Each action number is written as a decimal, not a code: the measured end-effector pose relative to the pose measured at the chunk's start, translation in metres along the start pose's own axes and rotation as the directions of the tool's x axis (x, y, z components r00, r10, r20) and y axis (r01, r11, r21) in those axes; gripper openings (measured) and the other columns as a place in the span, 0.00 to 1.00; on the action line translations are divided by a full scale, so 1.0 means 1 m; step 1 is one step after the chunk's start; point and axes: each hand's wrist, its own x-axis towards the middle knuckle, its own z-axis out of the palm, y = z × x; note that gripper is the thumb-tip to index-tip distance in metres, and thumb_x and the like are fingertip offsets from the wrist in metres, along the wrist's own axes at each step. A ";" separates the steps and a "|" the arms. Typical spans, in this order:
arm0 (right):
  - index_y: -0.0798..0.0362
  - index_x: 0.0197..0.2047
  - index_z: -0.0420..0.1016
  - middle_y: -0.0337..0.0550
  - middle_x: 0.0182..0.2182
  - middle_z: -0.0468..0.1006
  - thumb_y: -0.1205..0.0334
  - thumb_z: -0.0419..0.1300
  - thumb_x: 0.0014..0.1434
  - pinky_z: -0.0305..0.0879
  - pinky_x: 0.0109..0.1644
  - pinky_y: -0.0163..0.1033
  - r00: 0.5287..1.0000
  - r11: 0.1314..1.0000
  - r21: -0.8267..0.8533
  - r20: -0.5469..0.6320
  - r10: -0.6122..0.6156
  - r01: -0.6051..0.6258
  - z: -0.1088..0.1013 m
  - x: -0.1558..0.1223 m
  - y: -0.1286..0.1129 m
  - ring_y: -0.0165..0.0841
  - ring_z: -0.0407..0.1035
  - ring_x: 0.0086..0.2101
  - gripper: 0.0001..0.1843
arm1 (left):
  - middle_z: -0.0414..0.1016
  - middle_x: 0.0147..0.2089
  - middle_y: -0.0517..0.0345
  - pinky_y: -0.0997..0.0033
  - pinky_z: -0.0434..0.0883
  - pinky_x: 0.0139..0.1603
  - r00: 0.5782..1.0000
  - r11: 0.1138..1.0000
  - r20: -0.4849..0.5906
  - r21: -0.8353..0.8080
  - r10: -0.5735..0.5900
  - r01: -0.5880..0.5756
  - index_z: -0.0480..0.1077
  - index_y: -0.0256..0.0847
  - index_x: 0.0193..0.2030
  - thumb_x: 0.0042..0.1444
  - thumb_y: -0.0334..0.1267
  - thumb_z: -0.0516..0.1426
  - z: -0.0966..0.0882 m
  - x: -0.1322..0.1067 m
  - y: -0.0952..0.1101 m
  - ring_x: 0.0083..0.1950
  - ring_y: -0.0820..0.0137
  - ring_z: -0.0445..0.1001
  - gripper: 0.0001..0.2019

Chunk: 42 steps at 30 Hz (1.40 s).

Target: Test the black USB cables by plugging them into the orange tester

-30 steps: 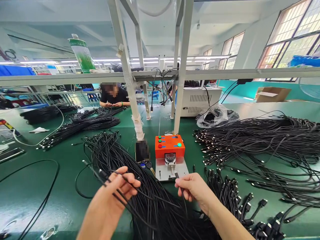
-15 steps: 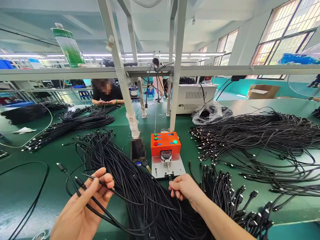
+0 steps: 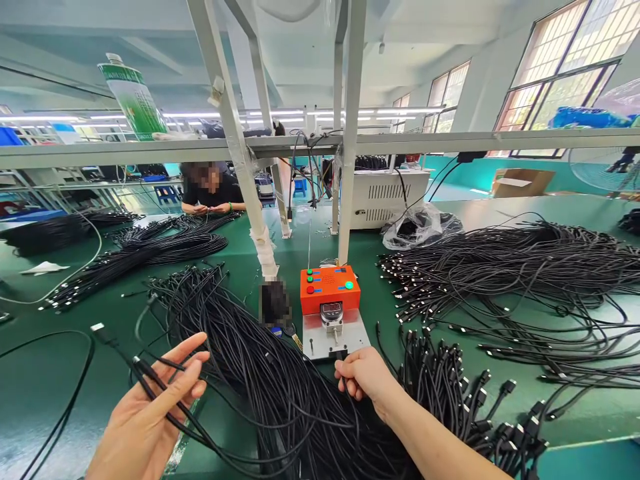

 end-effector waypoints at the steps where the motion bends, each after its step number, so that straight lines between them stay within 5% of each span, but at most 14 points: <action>1: 0.62 0.21 0.68 0.42 0.13 0.69 0.63 0.55 0.52 0.44 0.12 0.24 1.000 1.000 0.000 0.003 0.000 0.000 0.000 0.000 0.000 0.18 0.53 0.10 0.13 | 0.70 0.42 0.58 0.86 0.67 0.25 1.000 1.000 -0.016 -0.019 0.008 -0.009 0.71 0.41 0.45 0.45 0.40 0.61 -0.001 0.000 0.002 0.30 0.79 0.64 0.18; 6: 0.62 0.22 0.69 0.42 0.14 0.69 0.62 0.56 0.52 0.45 0.13 0.25 1.000 1.000 0.006 0.009 -0.007 0.007 -0.002 0.003 0.004 0.18 0.54 0.10 0.13 | 0.67 0.26 0.59 0.83 0.64 0.18 0.994 0.987 -0.093 -0.141 0.058 -0.071 0.71 0.40 0.45 0.52 0.48 0.54 -0.005 -0.001 0.016 0.29 0.74 0.64 0.19; 9: 0.63 0.24 0.69 0.42 0.14 0.70 0.61 0.56 0.52 0.45 0.13 0.25 1.000 1.000 0.006 0.013 -0.008 0.008 -0.002 0.004 0.006 0.18 0.54 0.10 0.12 | 0.73 0.32 0.56 0.85 0.59 0.13 0.986 0.985 -0.117 -0.105 0.122 -0.135 0.66 0.43 0.52 0.52 0.42 0.56 -0.007 0.001 0.018 0.24 0.78 0.63 0.20; 15: 0.62 0.24 0.69 0.43 0.15 0.70 0.60 0.56 0.52 0.45 0.13 0.24 1.000 1.000 -0.019 0.012 0.009 -0.009 -0.003 0.000 0.003 0.18 0.55 0.11 0.13 | 0.74 0.28 0.58 0.85 0.49 0.12 0.988 0.991 0.074 -0.023 0.132 -0.131 0.65 0.46 0.53 0.56 0.42 0.51 -0.001 -0.007 0.013 0.14 0.85 0.53 0.17; 19: 0.62 0.25 0.69 0.43 0.17 0.71 0.58 0.57 0.51 0.44 0.13 0.25 1.000 0.999 -0.031 0.009 0.016 -0.016 -0.002 0.002 0.002 0.19 0.56 0.11 0.13 | 0.71 0.31 0.56 0.82 0.54 0.17 0.973 0.999 0.228 0.037 0.025 -0.034 0.73 0.39 0.39 0.52 0.44 0.55 0.008 -0.014 0.008 0.22 0.79 0.58 0.13; 23: 0.60 0.24 0.68 0.42 0.17 0.71 0.57 0.56 0.51 0.42 0.14 0.25 0.999 0.995 -0.096 0.032 -0.005 0.009 -0.001 -0.001 0.001 0.19 0.56 0.12 0.13 | 0.57 0.24 0.63 0.84 0.51 0.20 0.958 0.979 0.246 0.174 -0.145 0.103 0.75 0.38 0.35 0.48 0.44 0.59 0.025 -0.026 -0.005 0.22 0.81 0.50 0.12; 27: 0.57 0.22 0.68 0.42 0.16 0.70 0.54 0.54 0.52 0.42 0.16 0.28 0.995 0.905 -0.416 0.009 -0.096 0.091 -0.030 -0.030 -0.011 0.22 0.56 0.12 0.15 | 0.50 0.20 0.66 0.82 0.40 0.17 0.858 0.938 0.387 0.216 -0.337 0.271 0.75 0.38 0.37 0.48 0.46 0.58 0.039 -0.037 -0.025 0.18 0.83 0.43 0.14; 29: 0.56 0.20 0.67 0.44 0.16 0.69 0.50 0.54 0.52 0.42 0.18 0.30 0.917 0.733 -0.677 -0.251 -0.310 0.063 -0.051 -0.054 -0.022 0.24 0.57 0.14 0.18 | 0.54 0.21 0.65 0.80 0.38 0.15 0.828 0.940 0.449 0.205 -0.337 0.271 0.75 0.38 0.38 0.47 0.46 0.58 0.044 -0.041 -0.033 0.17 0.85 0.44 0.15; 30: 0.55 0.19 0.66 0.45 0.17 0.69 0.48 0.54 0.52 0.42 0.19 0.31 0.811 0.643 -0.766 -0.379 -0.445 -0.005 -0.058 -0.066 -0.029 0.25 0.58 0.15 0.20 | 0.56 0.22 0.64 0.80 0.38 0.15 0.815 0.942 0.474 0.203 -0.334 0.267 0.75 0.38 0.37 0.47 0.46 0.59 0.046 -0.042 -0.036 0.16 0.85 0.44 0.15; 31: 0.55 0.19 0.66 0.46 0.17 0.69 0.47 0.53 0.52 0.42 0.19 0.31 0.718 0.593 -0.804 -0.439 -0.540 -0.045 -0.060 -0.077 -0.035 0.26 0.59 0.17 0.21 | 0.57 0.22 0.64 0.79 0.38 0.14 0.799 0.942 0.500 0.206 -0.335 0.266 0.75 0.38 0.37 0.47 0.46 0.59 0.049 -0.044 -0.039 0.15 0.86 0.45 0.15; 32: 0.54 0.19 0.67 0.45 0.17 0.68 0.46 0.52 0.53 0.43 0.20 0.32 0.690 0.595 -0.803 -0.447 -0.570 -0.029 -0.057 -0.086 -0.041 0.27 0.58 0.17 0.22 | 0.58 0.22 0.64 0.78 0.38 0.14 0.779 0.942 0.529 0.209 -0.336 0.264 0.75 0.38 0.37 0.48 0.46 0.58 0.052 -0.047 -0.042 0.15 0.86 0.45 0.14; 36: 0.54 0.32 0.72 0.40 0.15 0.67 0.43 0.51 0.53 0.44 0.17 0.30 0.947 0.916 -0.287 -0.074 -0.313 0.280 -0.009 -0.099 -0.059 0.23 0.53 0.13 0.22 | 0.57 0.19 0.65 0.76 0.40 0.13 0.667 0.956 0.685 0.204 -0.294 0.212 0.74 0.35 0.35 0.47 0.48 0.58 0.070 -0.062 -0.057 0.13 0.85 0.45 0.17; 39: 0.57 0.32 0.71 0.41 0.22 0.71 0.46 0.58 0.49 0.42 0.16 0.29 0.947 0.935 0.154 0.001 -0.322 0.318 0.012 -0.090 -0.064 0.20 0.52 0.14 0.20 | 0.56 0.19 0.65 0.75 0.40 0.14 0.694 0.961 0.665 0.211 -0.275 0.178 0.73 0.34 0.37 0.47 0.48 0.58 0.074 -0.068 -0.066 0.13 0.85 0.46 0.18; 42: 0.59 0.32 0.70 0.37 0.20 0.67 0.50 0.59 0.49 0.39 0.16 0.28 0.931 0.902 0.232 -0.104 -0.350 0.365 -0.005 -0.073 -0.059 0.16 0.47 0.13 0.18 | 0.58 0.21 0.65 0.76 0.39 0.13 0.795 0.965 0.547 0.145 -0.262 0.218 0.72 0.37 0.41 0.47 0.46 0.59 0.064 -0.062 -0.065 0.13 0.86 0.45 0.17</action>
